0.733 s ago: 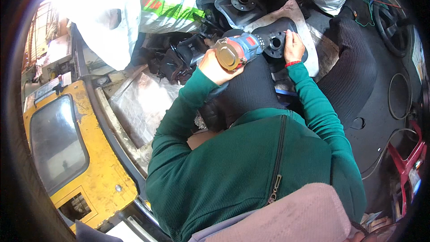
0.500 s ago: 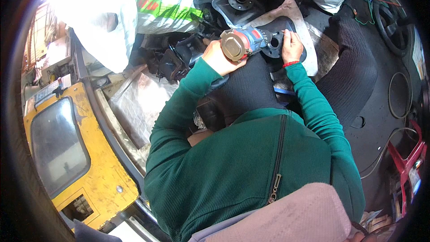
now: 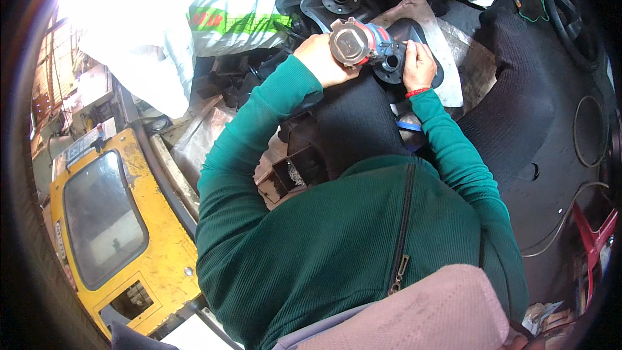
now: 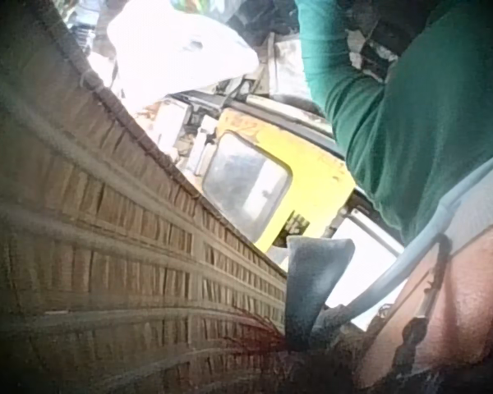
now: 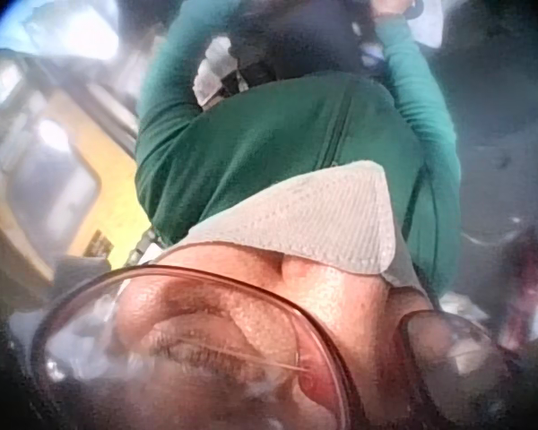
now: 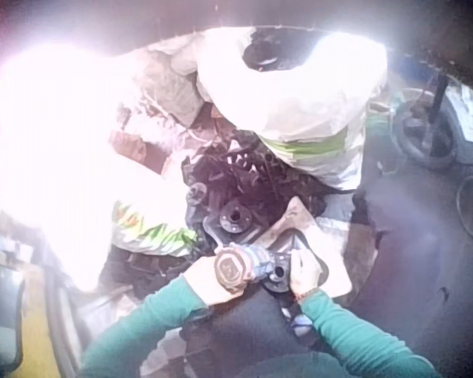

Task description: The person uses a cordless drill to fasten bolts onto black metal plates resting on their lap. They repeatedly pick up plates, align them, and secure them with bolts, then place the finished units into a nearby white bag.

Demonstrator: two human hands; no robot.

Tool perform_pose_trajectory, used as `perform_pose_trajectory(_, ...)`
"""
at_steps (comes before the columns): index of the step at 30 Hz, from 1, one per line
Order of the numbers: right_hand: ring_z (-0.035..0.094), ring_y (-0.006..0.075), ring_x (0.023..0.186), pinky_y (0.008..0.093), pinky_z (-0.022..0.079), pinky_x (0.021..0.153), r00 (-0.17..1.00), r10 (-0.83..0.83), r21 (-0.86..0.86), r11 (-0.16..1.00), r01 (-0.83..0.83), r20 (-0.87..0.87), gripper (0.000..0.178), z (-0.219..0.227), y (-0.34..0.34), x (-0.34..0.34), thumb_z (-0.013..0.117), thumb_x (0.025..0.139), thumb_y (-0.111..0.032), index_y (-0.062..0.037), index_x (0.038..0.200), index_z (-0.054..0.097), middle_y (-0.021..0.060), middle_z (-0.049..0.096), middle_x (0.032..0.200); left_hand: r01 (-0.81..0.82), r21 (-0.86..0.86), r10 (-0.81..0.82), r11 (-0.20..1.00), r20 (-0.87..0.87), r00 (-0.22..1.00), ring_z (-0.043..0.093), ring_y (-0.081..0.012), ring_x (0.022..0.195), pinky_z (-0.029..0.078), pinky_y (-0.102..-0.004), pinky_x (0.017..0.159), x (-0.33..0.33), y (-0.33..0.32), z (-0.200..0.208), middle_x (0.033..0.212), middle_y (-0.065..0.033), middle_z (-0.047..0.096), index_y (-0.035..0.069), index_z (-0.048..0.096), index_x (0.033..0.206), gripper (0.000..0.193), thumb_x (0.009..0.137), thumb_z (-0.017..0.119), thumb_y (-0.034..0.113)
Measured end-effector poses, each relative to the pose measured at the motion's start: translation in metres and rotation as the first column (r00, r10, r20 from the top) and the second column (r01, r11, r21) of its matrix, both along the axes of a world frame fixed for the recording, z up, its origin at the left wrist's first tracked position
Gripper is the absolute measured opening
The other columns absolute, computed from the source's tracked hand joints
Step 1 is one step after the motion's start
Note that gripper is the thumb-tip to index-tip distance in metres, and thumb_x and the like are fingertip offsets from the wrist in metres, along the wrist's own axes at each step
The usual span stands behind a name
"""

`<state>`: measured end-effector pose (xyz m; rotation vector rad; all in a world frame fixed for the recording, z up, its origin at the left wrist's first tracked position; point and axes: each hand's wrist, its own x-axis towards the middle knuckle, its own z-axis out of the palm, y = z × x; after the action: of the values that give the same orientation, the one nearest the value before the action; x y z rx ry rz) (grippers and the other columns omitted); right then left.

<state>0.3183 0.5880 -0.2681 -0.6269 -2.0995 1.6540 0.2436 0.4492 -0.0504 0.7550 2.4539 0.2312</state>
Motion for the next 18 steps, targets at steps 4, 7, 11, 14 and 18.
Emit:
perform_pose_trajectory(4, 0.059, 0.0272, 0.066, 0.0350, 0.045, 0.060, 1.000, 0.004, -0.015, 1.000, -0.004, 0.020, 0.020, 0.004, 0.001, 0.000, 0.055, 0.089, -0.022, -0.0059, 0.083, 0.065, 0.0104, 0.058, 0.074, -0.018, 0.000, 0.018, 1.000, 0.027, 0.999, 0.064, -0.0305, 0.086, 0.052, -0.0373, 0.078, -0.001, 0.002, -0.002, 0.089, -0.0152, 0.066, 0.007, 0.064, 0.098, 0.039, 0.068, 0.070, 0.030)
perform_pose_trajectory(7, 0.059, 0.0273, 0.066, 0.0350, 0.045, 0.061, 1.000, 0.009, -0.032, 0.999, -0.008, 0.020, 0.018, 0.004, 0.001, 0.000, 0.056, 0.089, -0.020, -0.0057, 0.084, 0.065, 0.0107, 0.059, 0.075, 0.011, 0.034, -0.012, 0.999, 0.005, 1.000, 0.065, -0.0302, 0.084, 0.053, -0.0372, 0.076, -0.001, 0.002, -0.003, 0.089, -0.0141, 0.066, 0.007, 0.064, 0.097, 0.037, 0.067, 0.072, 0.026)
perform_pose_trajectory(11, 0.059, 0.0289, 0.068, 0.0352, 0.046, 0.061, 1.000, 0.022, -0.042, 0.999, -0.021, 0.012, 0.016, 0.004, 0.002, 0.000, 0.056, 0.088, -0.018, -0.0045, 0.085, 0.065, 0.0121, 0.060, 0.076, -0.122, 0.120, 0.104, 0.985, 0.141, 0.985, 0.064, -0.0303, 0.083, 0.052, -0.0374, 0.074, -0.002, 0.004, -0.007, 0.088, -0.0138, 0.066, 0.008, 0.064, 0.097, 0.035, 0.067, 0.073, 0.024)
perform_pose_trajectory(14, 0.060, 0.0292, 0.068, 0.0353, 0.046, 0.061, 1.000, 0.024, -0.044, 0.999, -0.025, -0.013, 0.016, 0.005, 0.003, 0.001, 0.056, 0.088, -0.017, -0.0037, 0.085, 0.064, 0.0129, 0.060, 0.077, -0.163, 0.166, 0.128, 0.973, 0.201, 0.971, 0.064, -0.0304, 0.083, 0.052, -0.0375, 0.074, 0.000, 0.006, -0.008, 0.088, -0.0137, 0.066, 0.008, 0.064, 0.097, 0.036, 0.066, 0.074, 0.024)
perform_pose_trajectory(18, 0.059, 0.0298, 0.068, 0.0356, 0.046, 0.062, 1.000, 0.018, -0.032, 0.999, -0.018, -0.012, 0.016, 0.006, 0.003, 0.002, 0.056, 0.088, -0.017, -0.0032, 0.086, 0.064, 0.0134, 0.060, 0.077, -0.143, 0.205, 0.110, 0.968, 0.165, 0.980, 0.064, -0.0301, 0.083, 0.052, -0.0368, 0.074, 0.002, 0.005, -0.015, 0.088, -0.0137, 0.066, 0.008, 0.064, 0.096, 0.036, 0.065, 0.074, 0.024)
